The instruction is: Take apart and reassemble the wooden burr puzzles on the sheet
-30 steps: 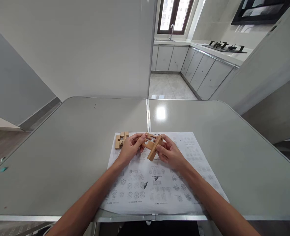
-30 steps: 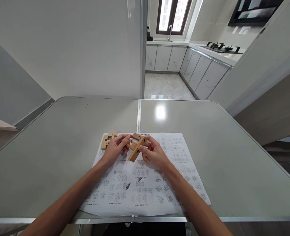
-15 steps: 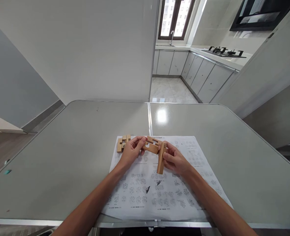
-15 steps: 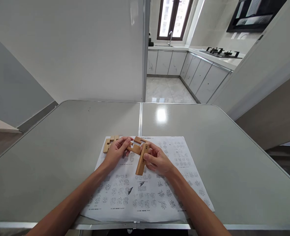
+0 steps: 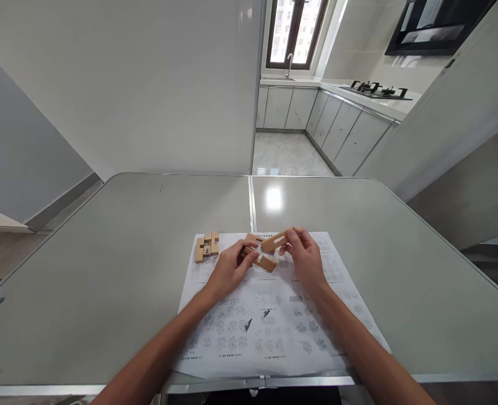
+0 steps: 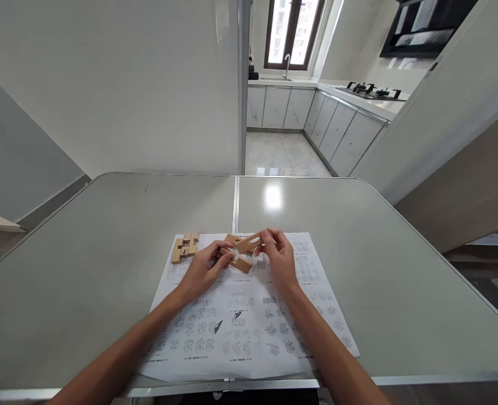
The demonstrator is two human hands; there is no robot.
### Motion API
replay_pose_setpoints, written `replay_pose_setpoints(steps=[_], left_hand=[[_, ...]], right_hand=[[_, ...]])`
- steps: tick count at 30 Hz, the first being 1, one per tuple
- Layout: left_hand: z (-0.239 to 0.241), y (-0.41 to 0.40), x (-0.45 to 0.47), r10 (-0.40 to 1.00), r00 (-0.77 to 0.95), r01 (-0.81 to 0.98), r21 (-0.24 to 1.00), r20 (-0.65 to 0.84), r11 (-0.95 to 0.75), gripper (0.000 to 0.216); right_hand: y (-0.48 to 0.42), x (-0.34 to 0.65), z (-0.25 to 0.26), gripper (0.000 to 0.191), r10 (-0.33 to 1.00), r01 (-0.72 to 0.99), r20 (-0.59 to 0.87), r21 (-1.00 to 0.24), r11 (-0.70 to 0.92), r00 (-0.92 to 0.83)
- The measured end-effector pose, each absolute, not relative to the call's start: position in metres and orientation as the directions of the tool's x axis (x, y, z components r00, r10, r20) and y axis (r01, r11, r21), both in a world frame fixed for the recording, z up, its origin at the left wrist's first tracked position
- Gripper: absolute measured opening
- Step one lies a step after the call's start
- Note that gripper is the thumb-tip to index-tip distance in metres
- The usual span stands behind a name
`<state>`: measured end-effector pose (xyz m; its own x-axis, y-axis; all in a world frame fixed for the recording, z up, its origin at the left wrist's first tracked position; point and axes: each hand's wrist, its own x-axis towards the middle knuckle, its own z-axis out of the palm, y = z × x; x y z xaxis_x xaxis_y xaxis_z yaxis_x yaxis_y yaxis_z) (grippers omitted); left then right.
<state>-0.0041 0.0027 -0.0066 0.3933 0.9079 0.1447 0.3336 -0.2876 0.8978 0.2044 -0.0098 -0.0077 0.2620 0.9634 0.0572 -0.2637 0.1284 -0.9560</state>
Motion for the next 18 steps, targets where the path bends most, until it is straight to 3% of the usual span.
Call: replay_pose_setpoints(steps=[3, 10, 18], left_hand=[[-0.006, 0.002, -0.004, 0.904, 0.389, 0.427, 0.835, 0.177, -0.348, 0.026], [-0.007, 0.003, -0.002, 0.877, 0.391, 0.527, 0.714, 0.278, -0.461, 0.012], [-0.012, 0.004, -0.002, 0.830, 0.420, 0.564, 0.610, 0.368, -0.556, 0.008]], right_hand=[[-0.010, 0.201, -0.010, 0.030, 0.945, -0.127, 0.073, -0.985, 0.119, 0.320], [-0.004, 0.205, -0.022, 0.036, 0.916, 0.016, 0.083, -0.996, 0.083, 0.392], [-0.003, 0.209, -0.032, 0.039, 0.929, 0.383, 0.238, -0.916, 0.118, 0.283]])
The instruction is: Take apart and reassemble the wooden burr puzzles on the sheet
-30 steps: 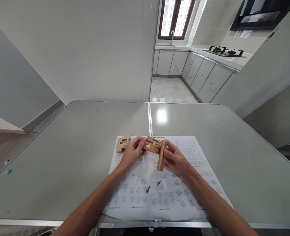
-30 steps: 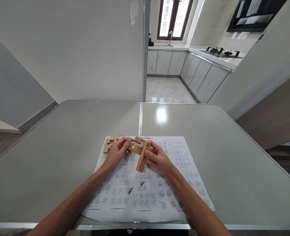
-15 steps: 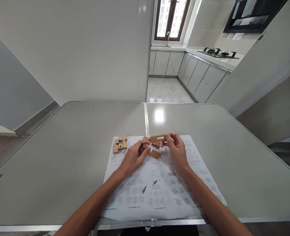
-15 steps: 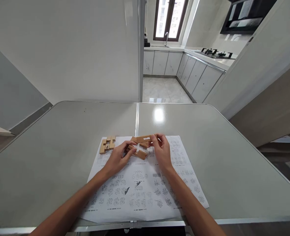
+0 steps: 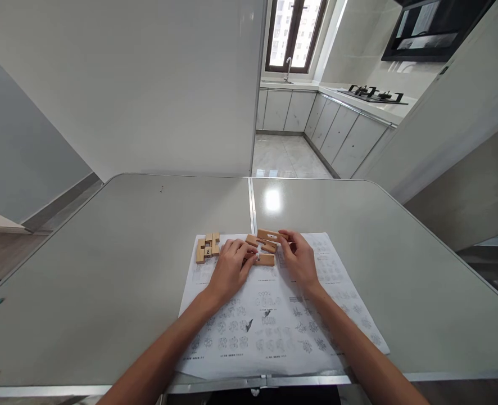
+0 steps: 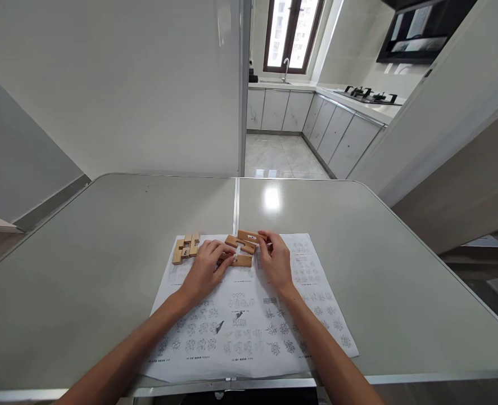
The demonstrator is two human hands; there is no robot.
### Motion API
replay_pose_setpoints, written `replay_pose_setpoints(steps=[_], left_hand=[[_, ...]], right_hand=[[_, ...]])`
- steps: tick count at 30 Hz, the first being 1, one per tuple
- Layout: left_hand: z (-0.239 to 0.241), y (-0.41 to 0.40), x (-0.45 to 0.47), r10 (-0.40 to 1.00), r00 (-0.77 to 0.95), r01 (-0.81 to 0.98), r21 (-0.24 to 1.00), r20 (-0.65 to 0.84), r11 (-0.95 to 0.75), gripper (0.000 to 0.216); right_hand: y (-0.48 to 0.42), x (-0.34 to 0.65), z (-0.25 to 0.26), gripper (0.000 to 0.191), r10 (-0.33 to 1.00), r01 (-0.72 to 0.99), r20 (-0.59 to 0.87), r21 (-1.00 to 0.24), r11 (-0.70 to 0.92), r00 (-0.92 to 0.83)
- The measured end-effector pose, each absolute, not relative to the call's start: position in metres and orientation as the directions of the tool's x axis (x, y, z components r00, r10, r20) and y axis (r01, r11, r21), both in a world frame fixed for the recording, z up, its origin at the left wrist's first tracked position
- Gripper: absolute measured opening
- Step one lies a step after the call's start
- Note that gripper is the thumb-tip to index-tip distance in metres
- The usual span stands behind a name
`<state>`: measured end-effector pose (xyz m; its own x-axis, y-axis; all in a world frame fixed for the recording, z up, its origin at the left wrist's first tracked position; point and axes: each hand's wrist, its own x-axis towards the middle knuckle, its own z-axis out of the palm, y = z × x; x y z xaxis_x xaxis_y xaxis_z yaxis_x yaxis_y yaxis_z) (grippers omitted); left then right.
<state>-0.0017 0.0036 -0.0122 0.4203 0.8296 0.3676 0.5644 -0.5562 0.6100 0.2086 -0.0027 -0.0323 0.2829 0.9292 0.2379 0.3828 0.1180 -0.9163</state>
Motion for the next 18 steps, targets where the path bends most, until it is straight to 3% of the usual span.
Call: replay_pose_setpoints(steps=[14, 18], left_hand=[[-0.0148, 0.0042, -0.0068, 0.836, 0.310, 0.743, 0.433, 0.453, -0.511, 0.012], [-0.0177, 0.0066, -0.0092, 0.859, 0.298, 0.769, 0.428, 0.415, -0.474, 0.011]], right_hand=[[-0.0058, 0.2068, -0.0328, 0.029, 0.954, 0.544, 0.288, -0.815, 0.199, 0.083], [-0.0066, 0.2054, -0.0328, 0.026, 0.952, 0.558, 0.295, -0.805, 0.203, 0.080]])
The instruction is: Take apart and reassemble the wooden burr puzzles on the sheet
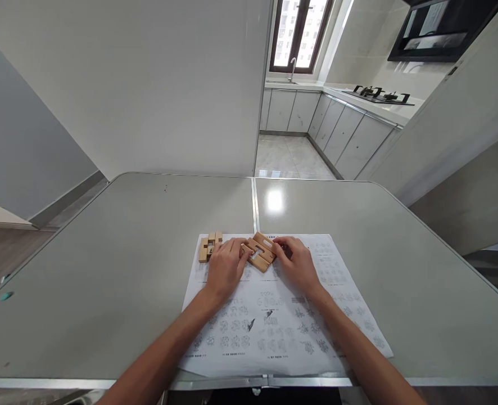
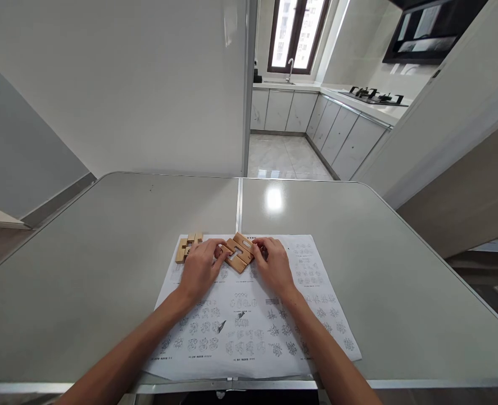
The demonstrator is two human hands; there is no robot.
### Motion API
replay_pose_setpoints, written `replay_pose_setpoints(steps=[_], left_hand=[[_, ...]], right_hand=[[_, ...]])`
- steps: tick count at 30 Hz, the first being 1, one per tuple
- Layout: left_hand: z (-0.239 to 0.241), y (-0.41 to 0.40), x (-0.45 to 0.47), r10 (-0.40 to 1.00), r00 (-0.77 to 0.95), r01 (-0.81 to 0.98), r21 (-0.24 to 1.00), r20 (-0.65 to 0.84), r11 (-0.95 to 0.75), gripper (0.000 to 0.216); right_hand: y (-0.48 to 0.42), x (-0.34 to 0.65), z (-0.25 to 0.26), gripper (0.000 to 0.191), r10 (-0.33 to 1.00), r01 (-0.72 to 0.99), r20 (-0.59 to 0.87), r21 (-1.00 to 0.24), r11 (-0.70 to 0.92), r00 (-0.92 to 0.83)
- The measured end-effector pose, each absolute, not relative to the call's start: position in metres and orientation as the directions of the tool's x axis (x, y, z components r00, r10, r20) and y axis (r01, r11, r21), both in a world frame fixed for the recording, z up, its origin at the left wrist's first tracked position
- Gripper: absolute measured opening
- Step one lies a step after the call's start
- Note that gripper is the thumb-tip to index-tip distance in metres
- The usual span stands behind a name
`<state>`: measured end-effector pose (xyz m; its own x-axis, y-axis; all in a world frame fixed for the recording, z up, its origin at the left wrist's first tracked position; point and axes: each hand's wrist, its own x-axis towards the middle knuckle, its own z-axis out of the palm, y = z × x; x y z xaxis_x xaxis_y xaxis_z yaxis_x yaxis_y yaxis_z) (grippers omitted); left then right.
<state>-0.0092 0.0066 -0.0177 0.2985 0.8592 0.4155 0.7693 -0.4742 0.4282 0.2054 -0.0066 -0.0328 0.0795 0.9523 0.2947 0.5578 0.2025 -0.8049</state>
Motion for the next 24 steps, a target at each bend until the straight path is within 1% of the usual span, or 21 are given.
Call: replay_pose_setpoints(steps=[3, 6, 9, 11, 14, 16, 21, 24], left_hand=[[-0.019, 0.006, -0.009, 0.864, 0.314, 0.749, 0.457, 0.394, -0.480, 0.014], [-0.015, 0.003, -0.007, 0.847, 0.349, 0.691, 0.500, 0.401, -0.521, 0.020], [-0.009, 0.000, -0.005, 0.820, 0.405, 0.612, 0.547, 0.405, -0.572, 0.042], [-0.007, 0.000, -0.005, 0.806, 0.434, 0.588, 0.551, 0.403, -0.592, 0.058], [-0.009, 0.001, -0.006, 0.799, 0.453, 0.588, 0.541, 0.395, -0.601, 0.071], [-0.012, 0.003, -0.007, 0.805, 0.453, 0.594, 0.543, 0.383, -0.593, 0.069], [-0.019, 0.005, -0.010, 0.822, 0.431, 0.578, 0.585, 0.373, -0.569, 0.048], [-0.019, 0.005, -0.010, 0.819, 0.421, 0.566, 0.593, 0.389, -0.572, 0.043]], right_hand=[[-0.007, 0.205, -0.032, 0.023, 0.953, 0.570, 0.297, -0.796, 0.207, 0.069], [-0.008, 0.204, -0.030, 0.020, 0.951, 0.588, 0.305, -0.778, 0.222, 0.044], [-0.009, 0.204, -0.030, 0.020, 0.951, 0.597, 0.308, -0.766, 0.239, 0.015], [-0.009, 0.204, -0.030, 0.021, 0.951, 0.608, 0.309, -0.756, 0.242, 0.007], [-0.009, 0.203, -0.031, 0.024, 0.948, 0.630, 0.318, -0.736, 0.247, 0.000], [-0.009, 0.202, -0.031, 0.025, 0.948, 0.643, 0.319, -0.723, 0.252, -0.012], [-0.011, 0.202, -0.031, 0.032, 0.950, 0.653, 0.306, -0.707, 0.271, -0.062], [-0.012, 0.203, -0.030, 0.035, 0.951, 0.647, 0.294, -0.709, 0.282, -0.092]])
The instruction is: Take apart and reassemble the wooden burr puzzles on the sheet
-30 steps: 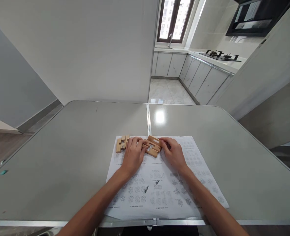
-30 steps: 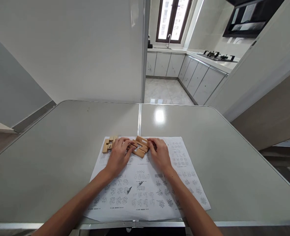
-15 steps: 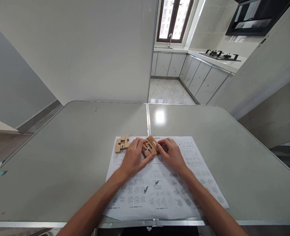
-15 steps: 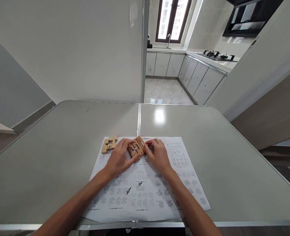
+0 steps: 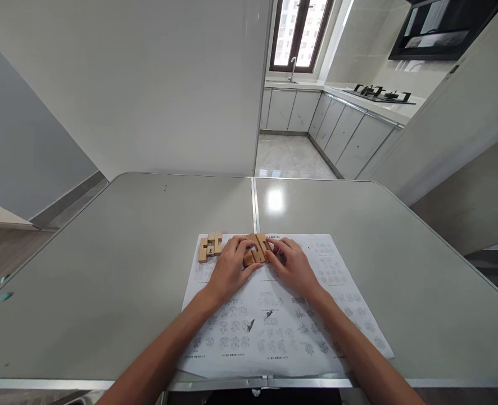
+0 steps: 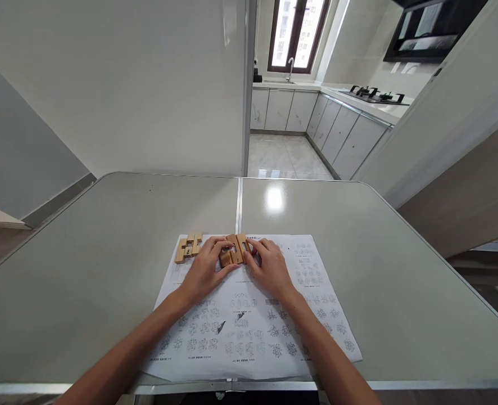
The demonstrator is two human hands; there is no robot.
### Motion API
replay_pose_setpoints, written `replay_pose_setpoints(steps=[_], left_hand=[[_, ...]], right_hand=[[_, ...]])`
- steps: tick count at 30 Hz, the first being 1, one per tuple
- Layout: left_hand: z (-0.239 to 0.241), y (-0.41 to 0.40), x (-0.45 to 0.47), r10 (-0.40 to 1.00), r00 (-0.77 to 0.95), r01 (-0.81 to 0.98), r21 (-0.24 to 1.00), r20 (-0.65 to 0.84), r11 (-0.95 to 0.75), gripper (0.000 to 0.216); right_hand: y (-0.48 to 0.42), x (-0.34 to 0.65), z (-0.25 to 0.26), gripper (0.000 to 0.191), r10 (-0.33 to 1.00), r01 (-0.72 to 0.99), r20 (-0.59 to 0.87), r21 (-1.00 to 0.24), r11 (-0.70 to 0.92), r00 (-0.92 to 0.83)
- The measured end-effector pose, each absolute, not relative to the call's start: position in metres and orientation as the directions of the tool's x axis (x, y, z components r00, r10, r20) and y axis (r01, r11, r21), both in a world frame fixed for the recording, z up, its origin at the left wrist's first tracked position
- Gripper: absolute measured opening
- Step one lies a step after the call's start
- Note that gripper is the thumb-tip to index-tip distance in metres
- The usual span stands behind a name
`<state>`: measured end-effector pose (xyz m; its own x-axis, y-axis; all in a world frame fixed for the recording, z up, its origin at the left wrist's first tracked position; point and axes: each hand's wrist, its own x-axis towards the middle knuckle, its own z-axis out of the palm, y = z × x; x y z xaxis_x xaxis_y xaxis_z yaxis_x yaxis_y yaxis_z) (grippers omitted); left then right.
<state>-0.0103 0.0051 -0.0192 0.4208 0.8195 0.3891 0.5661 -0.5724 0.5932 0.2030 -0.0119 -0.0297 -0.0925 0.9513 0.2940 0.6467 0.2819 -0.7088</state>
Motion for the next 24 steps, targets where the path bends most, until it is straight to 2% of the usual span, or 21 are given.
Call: replay_pose_setpoints(steps=[5, 12, 24], left_hand=[[-0.013, 0.003, -0.008, 0.808, 0.398, 0.616, 0.526, 0.435, -0.586, 0.044], [-0.007, -0.001, -0.005, 0.786, 0.405, 0.649, 0.459, 0.466, -0.607, 0.041], [-0.004, -0.004, -0.006, 0.721, 0.497, 0.578, 0.436, 0.484, -0.690, 0.035]], right_hand=[[-0.013, 0.201, -0.028, 0.035, 0.938, 0.595, 0.312, -0.728, 0.340, -0.153], [-0.017, 0.198, -0.022, 0.027, 0.920, 0.493, 0.313, -0.777, 0.392, -0.237], [-0.017, 0.197, -0.020, 0.031, 0.833, 0.472, 0.390, -0.692, 0.546, -0.392]])
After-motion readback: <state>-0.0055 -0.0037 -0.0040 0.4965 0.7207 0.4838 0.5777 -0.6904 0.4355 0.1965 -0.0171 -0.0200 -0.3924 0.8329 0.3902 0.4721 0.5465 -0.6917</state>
